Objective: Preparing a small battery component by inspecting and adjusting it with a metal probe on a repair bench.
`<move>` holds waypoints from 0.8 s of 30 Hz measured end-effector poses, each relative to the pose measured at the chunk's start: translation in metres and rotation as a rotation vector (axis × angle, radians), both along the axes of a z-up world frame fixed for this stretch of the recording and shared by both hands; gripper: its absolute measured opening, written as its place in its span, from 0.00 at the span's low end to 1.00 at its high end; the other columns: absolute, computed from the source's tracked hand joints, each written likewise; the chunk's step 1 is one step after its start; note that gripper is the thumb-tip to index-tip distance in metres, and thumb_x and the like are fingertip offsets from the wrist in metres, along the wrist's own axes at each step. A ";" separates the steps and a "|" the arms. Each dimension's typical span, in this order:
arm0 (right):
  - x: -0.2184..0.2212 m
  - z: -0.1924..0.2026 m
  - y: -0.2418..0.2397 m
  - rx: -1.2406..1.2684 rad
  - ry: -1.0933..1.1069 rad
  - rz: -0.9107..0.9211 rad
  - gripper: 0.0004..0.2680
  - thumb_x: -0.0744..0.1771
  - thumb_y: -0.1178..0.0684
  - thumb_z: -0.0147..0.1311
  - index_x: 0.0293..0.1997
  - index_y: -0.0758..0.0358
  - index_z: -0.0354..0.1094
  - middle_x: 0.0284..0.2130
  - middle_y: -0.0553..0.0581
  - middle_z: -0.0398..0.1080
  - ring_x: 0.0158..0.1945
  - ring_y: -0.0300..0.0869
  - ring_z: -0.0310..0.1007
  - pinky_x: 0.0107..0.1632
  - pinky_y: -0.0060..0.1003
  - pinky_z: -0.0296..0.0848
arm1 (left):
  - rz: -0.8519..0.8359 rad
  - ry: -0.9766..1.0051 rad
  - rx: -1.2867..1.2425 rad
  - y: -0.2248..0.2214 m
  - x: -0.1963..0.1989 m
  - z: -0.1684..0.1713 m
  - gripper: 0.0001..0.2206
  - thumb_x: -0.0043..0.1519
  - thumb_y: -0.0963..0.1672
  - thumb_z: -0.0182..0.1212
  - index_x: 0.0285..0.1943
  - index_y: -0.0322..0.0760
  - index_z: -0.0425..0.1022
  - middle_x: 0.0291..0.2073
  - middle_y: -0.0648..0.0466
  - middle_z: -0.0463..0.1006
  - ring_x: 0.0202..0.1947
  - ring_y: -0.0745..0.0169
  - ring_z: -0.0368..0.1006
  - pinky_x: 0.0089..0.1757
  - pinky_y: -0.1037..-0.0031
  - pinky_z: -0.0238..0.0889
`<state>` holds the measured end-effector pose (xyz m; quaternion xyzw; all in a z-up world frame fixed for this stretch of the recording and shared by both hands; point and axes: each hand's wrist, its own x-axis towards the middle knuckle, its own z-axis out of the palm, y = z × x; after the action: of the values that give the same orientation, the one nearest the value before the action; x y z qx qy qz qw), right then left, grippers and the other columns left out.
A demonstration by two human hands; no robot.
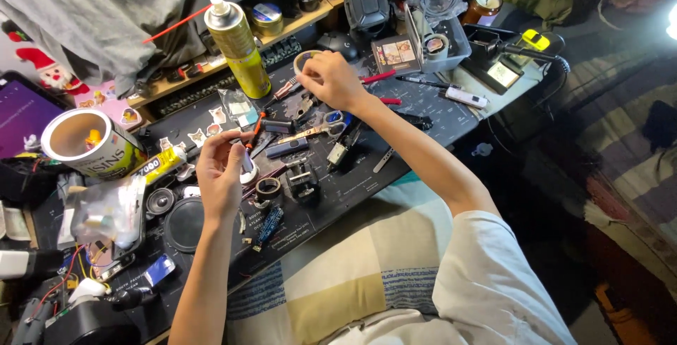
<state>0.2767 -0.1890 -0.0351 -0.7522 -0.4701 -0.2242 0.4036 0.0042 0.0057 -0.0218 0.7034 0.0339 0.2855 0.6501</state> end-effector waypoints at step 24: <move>-0.130 0.074 0.022 0.056 0.768 0.774 0.22 0.70 0.45 0.62 0.70 0.68 0.69 0.36 0.59 0.80 0.41 0.41 0.82 0.51 0.36 0.79 | -0.016 -0.229 -0.415 -0.015 -0.009 0.002 0.12 0.70 0.33 0.63 0.61 0.23 0.72 0.61 0.31 0.82 0.60 0.48 0.82 0.54 0.62 0.83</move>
<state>0.1465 -0.1666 0.0390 -0.5411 -0.5252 0.2191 0.6192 -0.0051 -0.0088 -0.0193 0.5180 0.0122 0.3452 0.7825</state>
